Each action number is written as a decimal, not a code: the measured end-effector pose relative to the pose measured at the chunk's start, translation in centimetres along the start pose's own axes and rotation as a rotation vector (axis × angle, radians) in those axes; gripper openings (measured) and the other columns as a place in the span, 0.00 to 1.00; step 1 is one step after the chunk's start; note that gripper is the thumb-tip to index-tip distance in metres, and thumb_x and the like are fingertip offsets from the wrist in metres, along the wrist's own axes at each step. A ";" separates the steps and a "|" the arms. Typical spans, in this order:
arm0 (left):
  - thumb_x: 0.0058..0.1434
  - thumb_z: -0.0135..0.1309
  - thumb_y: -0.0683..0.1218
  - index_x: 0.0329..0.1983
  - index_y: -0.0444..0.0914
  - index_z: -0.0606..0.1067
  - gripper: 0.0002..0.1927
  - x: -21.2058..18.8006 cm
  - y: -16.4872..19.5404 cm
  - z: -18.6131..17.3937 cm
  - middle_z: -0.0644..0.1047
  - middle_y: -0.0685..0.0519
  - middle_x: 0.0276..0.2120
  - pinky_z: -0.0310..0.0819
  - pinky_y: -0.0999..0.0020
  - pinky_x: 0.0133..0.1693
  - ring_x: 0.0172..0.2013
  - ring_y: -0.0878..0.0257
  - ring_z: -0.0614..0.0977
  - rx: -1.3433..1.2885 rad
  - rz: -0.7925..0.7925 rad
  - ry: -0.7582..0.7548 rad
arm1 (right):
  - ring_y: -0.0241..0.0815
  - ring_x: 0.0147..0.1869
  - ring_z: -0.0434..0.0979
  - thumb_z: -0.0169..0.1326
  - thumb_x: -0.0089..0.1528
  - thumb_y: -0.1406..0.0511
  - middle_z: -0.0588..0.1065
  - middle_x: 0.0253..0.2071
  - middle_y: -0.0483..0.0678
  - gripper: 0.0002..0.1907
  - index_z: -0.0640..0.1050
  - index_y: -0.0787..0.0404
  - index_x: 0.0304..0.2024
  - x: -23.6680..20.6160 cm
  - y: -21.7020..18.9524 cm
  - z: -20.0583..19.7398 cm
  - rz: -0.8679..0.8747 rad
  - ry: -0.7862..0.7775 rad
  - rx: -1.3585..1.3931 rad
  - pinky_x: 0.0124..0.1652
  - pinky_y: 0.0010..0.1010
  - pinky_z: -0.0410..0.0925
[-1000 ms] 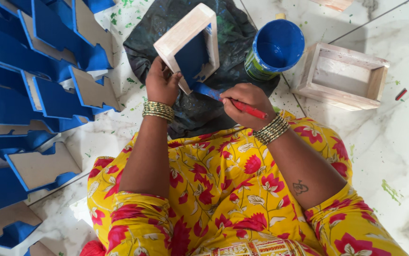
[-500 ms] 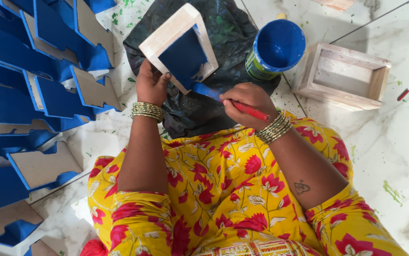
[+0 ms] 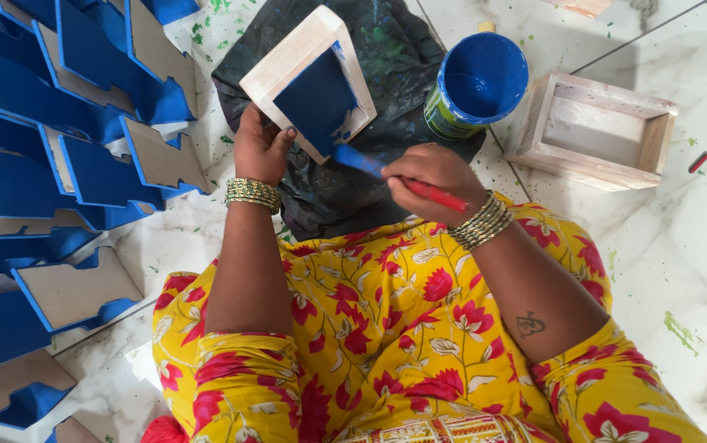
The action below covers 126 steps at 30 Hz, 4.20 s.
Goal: The person sits on the floor painting the inner surfaces of small wooden boxes blue with a brush, dipping the brush into a paint can between strokes and turning each box to reach its sides. Finished boxes are set aside with other completed blue-painted boxes.
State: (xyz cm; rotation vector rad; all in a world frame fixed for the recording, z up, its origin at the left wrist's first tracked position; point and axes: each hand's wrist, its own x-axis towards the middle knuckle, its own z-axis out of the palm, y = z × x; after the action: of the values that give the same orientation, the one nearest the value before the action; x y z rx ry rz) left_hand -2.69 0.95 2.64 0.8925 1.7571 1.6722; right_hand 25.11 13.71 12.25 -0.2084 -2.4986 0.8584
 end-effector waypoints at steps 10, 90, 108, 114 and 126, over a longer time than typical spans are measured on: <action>0.60 0.58 0.28 0.63 0.33 0.64 0.29 0.2 0.1 2.0 0.79 0.46 0.53 0.82 0.66 0.53 0.54 0.59 0.83 0.146 0.092 0.008 | 0.51 0.37 0.80 0.61 0.62 0.67 0.78 0.34 0.50 0.06 0.81 0.60 0.41 1.1 0.9 2.8 0.075 0.039 0.021 0.39 0.40 0.72; 0.57 0.64 0.43 0.69 0.35 0.61 0.38 -1.9 6.4 4.6 0.74 0.34 0.57 0.75 0.48 0.48 0.51 0.36 0.78 0.785 0.091 0.082 | 0.32 0.29 0.78 0.56 0.68 0.68 0.80 0.31 0.47 0.06 0.80 0.66 0.39 -5.6 13.6 -7.7 0.640 0.757 0.194 0.30 0.23 0.71; 0.64 0.61 0.51 0.77 0.43 0.54 0.42 -1.3 4.3 4.4 0.77 0.36 0.53 0.77 0.50 0.47 0.49 0.40 0.81 0.728 0.117 0.081 | 0.39 0.19 0.70 0.53 0.63 0.60 0.74 0.20 0.49 0.15 0.80 0.67 0.31 -9.3 16.6 -13.2 0.921 1.112 0.677 0.20 0.29 0.63; 0.65 0.60 0.50 0.77 0.44 0.51 0.43 -1.1 4.2 4.6 0.76 0.36 0.53 0.77 0.50 0.46 0.48 0.39 0.81 0.729 0.081 0.080 | 0.40 0.18 0.69 0.53 0.63 0.60 0.73 0.19 0.49 0.15 0.79 0.67 0.31 -10.1 18.1 -13.4 0.895 1.105 0.671 0.20 0.29 0.62; 0.65 0.60 0.49 0.78 0.45 0.49 0.44 -0.5 3.7 4.9 0.76 0.37 0.53 0.77 0.51 0.47 0.49 0.39 0.81 0.704 0.052 0.073 | 0.40 0.26 0.72 0.51 0.67 0.65 0.75 0.29 0.52 0.10 0.77 0.65 0.34 -7.7 12.0 -7.6 0.391 0.838 0.555 0.29 0.31 0.67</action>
State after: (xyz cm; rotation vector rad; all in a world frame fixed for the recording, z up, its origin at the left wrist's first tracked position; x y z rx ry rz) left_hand 1.72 3.65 5.94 1.1816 2.4435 1.1117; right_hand 35.43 25.06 7.04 -0.7070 -1.4063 1.2533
